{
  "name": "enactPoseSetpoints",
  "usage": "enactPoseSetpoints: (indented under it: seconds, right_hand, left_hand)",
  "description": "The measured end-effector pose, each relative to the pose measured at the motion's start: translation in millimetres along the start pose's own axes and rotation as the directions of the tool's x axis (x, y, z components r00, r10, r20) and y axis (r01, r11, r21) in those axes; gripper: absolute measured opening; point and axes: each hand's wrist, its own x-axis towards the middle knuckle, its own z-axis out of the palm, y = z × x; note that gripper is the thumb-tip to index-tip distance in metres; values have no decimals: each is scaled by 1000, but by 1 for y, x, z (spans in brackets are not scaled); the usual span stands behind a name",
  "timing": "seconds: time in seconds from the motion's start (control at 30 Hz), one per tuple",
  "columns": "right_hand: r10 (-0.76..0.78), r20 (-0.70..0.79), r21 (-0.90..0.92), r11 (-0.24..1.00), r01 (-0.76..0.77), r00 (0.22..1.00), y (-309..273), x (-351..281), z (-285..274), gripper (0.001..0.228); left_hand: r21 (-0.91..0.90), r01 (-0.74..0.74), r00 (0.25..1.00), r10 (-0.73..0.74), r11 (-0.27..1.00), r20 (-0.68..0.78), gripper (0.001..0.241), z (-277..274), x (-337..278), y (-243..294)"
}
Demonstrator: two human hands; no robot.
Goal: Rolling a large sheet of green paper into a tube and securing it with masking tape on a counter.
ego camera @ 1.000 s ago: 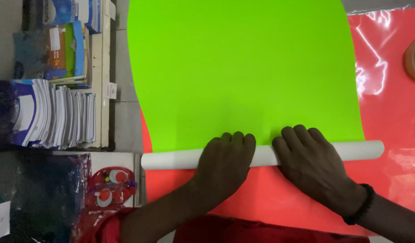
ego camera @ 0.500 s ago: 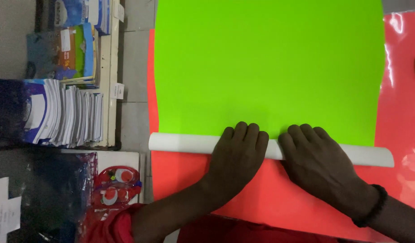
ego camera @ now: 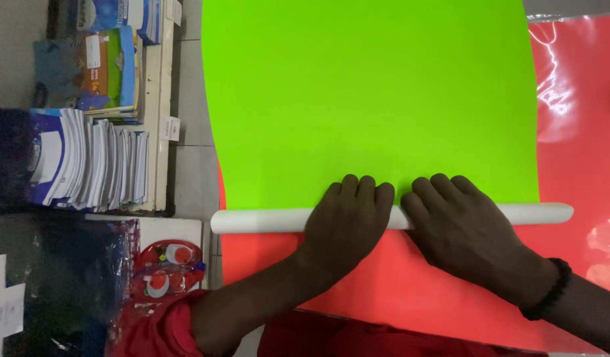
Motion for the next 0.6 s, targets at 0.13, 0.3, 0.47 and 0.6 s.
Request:
enactPoseSetpoints:
  seconds: [0.13, 0.3, 0.47, 0.6]
  right_hand:
    - [-2, -46, -82, 997, -2, 999, 4, -3, 3, 14]
    - [68, 34, 44, 997, -69, 997, 14, -1, -1, 13]
    - [40, -126, -100, 994, -53, 991, 11, -4, -13, 18]
    - [22, -158, -157, 987, -47, 987, 19, -7, -17, 14]
  left_hand:
    - [-67, 21, 974, -5, 998, 225, 12, -1, 4, -1]
    - [34, -13, 998, 15, 999, -56, 14, -10, 7, 1]
    - [28, -5, 999, 4, 1000, 32, 13, -13, 7, -6]
    - [-20, -21, 997, 22, 1000, 70, 12, -23, 15, -9]
